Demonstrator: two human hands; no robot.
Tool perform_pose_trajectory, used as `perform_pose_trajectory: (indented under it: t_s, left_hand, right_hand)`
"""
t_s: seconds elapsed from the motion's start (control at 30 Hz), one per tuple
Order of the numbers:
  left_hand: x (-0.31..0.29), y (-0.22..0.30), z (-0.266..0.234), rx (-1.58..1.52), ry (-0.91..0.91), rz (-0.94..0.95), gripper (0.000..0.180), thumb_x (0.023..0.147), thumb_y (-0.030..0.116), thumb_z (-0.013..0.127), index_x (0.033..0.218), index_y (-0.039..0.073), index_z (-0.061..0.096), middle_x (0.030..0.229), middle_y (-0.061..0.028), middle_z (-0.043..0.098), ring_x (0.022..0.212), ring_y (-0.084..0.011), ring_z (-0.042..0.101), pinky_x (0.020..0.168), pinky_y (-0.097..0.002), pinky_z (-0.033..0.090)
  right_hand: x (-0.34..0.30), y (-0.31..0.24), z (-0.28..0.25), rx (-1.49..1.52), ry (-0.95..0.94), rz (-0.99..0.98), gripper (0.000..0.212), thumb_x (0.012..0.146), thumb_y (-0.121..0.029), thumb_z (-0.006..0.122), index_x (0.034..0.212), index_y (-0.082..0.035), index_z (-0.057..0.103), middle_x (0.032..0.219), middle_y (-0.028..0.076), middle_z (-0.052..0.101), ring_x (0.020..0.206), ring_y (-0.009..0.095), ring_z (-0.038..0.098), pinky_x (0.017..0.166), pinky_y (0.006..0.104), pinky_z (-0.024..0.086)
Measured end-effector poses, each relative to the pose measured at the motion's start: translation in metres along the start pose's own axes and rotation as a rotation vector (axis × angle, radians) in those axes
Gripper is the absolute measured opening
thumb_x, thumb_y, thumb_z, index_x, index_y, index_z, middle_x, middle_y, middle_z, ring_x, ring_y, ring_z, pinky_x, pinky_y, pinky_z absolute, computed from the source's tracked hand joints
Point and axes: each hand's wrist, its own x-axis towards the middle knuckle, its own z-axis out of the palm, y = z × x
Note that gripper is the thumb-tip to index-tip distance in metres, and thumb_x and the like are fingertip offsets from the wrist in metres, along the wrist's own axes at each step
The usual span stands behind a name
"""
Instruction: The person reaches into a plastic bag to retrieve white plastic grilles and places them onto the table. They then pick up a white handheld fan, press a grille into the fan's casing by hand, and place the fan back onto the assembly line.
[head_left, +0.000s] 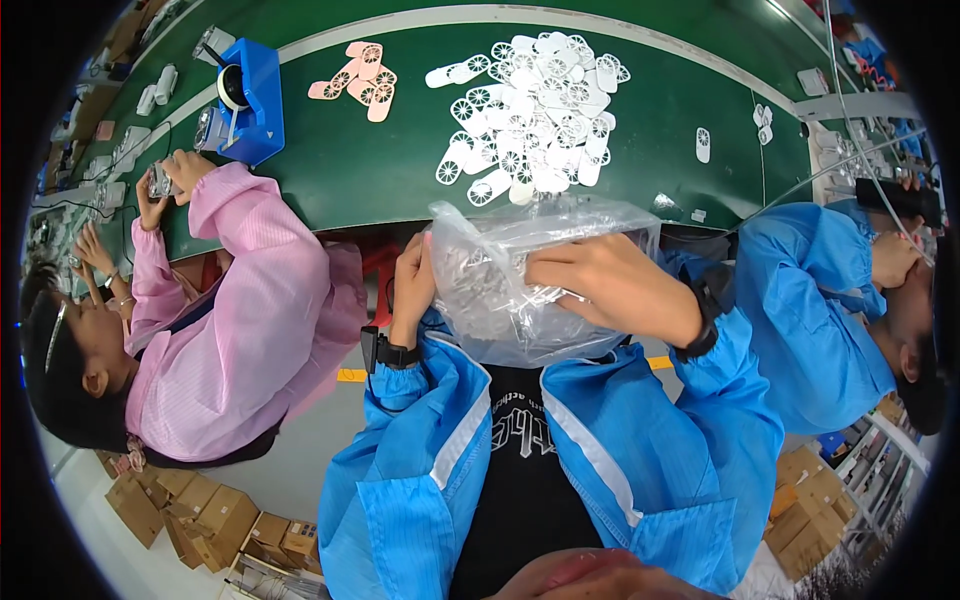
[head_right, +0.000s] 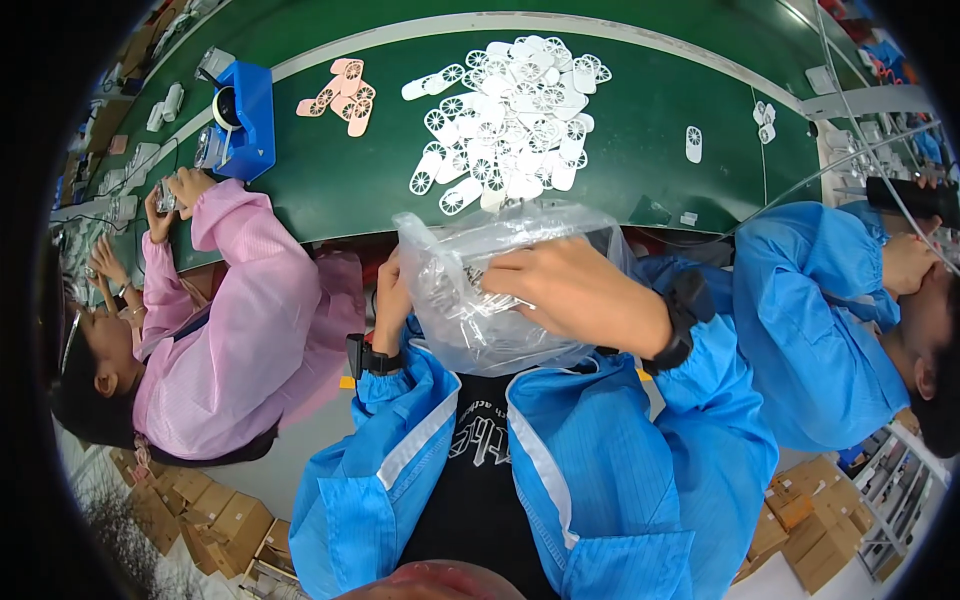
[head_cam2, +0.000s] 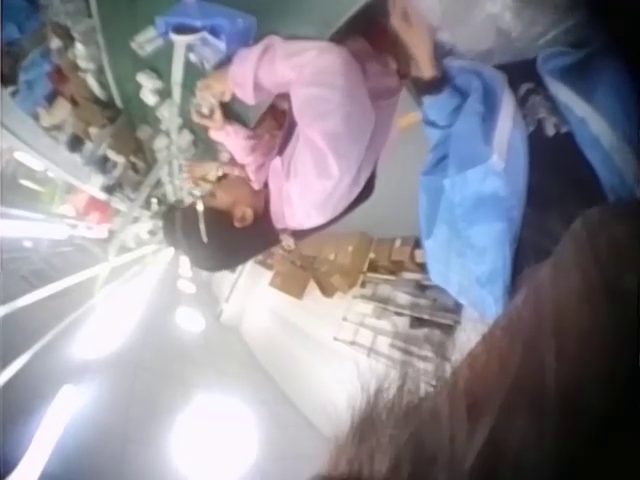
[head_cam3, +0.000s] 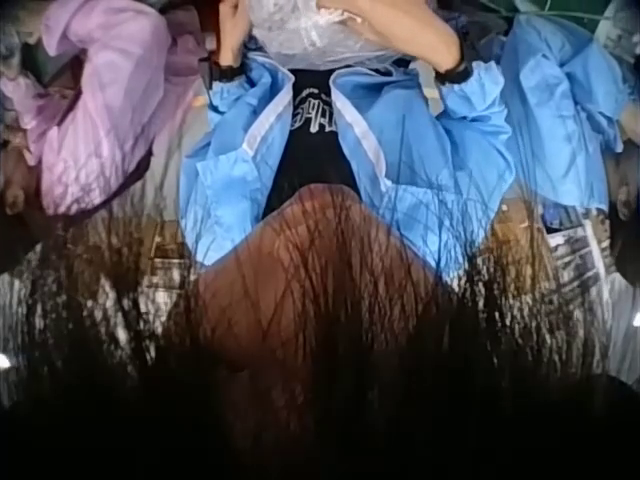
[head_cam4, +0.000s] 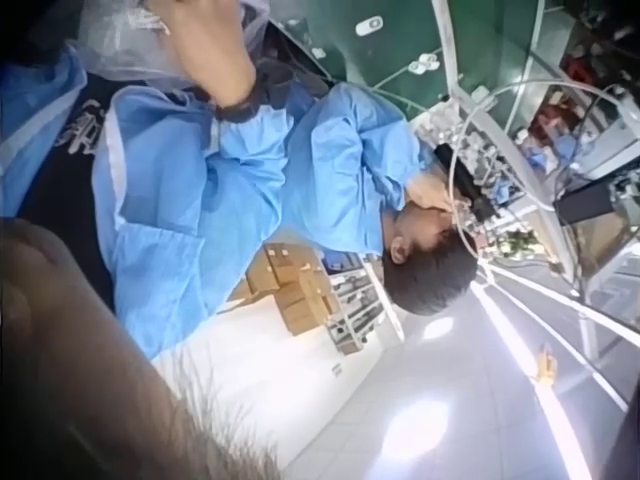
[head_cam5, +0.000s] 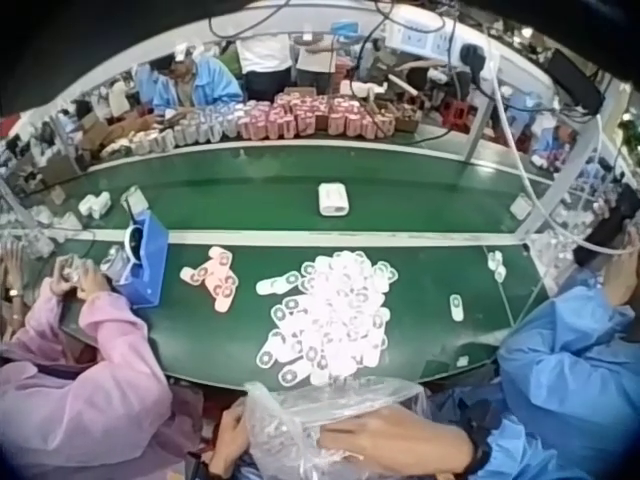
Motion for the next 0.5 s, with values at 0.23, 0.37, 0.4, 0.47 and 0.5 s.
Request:
perform_pose_trajectory:
  t_s: [0.23, 0.37, 0.4, 0.47, 0.5]
  left_hand:
    - [-0.006, -0.017, -0.003, 0.004, -0.005, 0.044, 0.041, 0.115, 0.020, 0.044, 0.098, -0.013, 0.060, 0.098, -0.0086, 0.059, 0.089, -0.0155, 0.054, 0.083, -0.0273, 0.043]
    - [-0.002, -0.012, 0.004, -0.048, 0.037, 0.031, 0.038, 0.115, 0.019, 0.044, 0.100, -0.013, 0.060, 0.098, -0.0091, 0.059, 0.090, -0.0161, 0.054, 0.084, -0.0276, 0.043]
    - [-0.001, -0.015, 0.002, -0.042, 0.032, 0.027, 0.038, 0.115, 0.019, 0.045, 0.101, -0.014, 0.060, 0.099, -0.0093, 0.060, 0.091, -0.0162, 0.055, 0.085, -0.0275, 0.044]
    - [0.004, -0.014, 0.001, -0.031, 0.010, 0.023, 0.037, 0.115, 0.018, 0.046, 0.103, -0.014, 0.061, 0.101, -0.0097, 0.061, 0.092, -0.0165, 0.056, 0.086, -0.0272, 0.044]
    - [0.006, -0.013, 0.001, -0.031, 0.008, 0.022, 0.037, 0.115, 0.018, 0.046, 0.103, -0.014, 0.061, 0.101, -0.0097, 0.061, 0.092, -0.0165, 0.056, 0.086, -0.0272, 0.044]
  right_hand:
    - [-0.020, 0.007, 0.003, 0.114, 0.144, 0.231, 0.032, 0.082, -0.003, 0.079, 0.113, 0.000, 0.071, 0.113, 0.018, 0.075, 0.100, 0.040, 0.071, 0.084, 0.0441, 0.057]
    - [-0.031, 0.002, -0.024, 0.179, 0.208, 0.236, 0.030, 0.084, -0.005, 0.080, 0.112, 0.002, 0.071, 0.113, 0.021, 0.075, 0.102, 0.041, 0.072, 0.088, 0.0434, 0.057]
    - [-0.033, 0.004, -0.030, 0.170, 0.238, 0.200, 0.030, 0.084, -0.006, 0.081, 0.111, 0.003, 0.070, 0.112, 0.021, 0.075, 0.102, 0.041, 0.072, 0.088, 0.0438, 0.057]
    - [-0.031, 0.007, -0.033, 0.162, 0.274, 0.172, 0.031, 0.084, -0.006, 0.081, 0.111, 0.004, 0.070, 0.112, 0.021, 0.075, 0.102, 0.041, 0.072, 0.089, 0.0442, 0.057]
    - [-0.026, 0.011, -0.034, 0.186, 0.242, 0.187, 0.030, 0.085, -0.006, 0.081, 0.110, 0.005, 0.070, 0.111, 0.020, 0.075, 0.102, 0.041, 0.072, 0.089, 0.0441, 0.057]
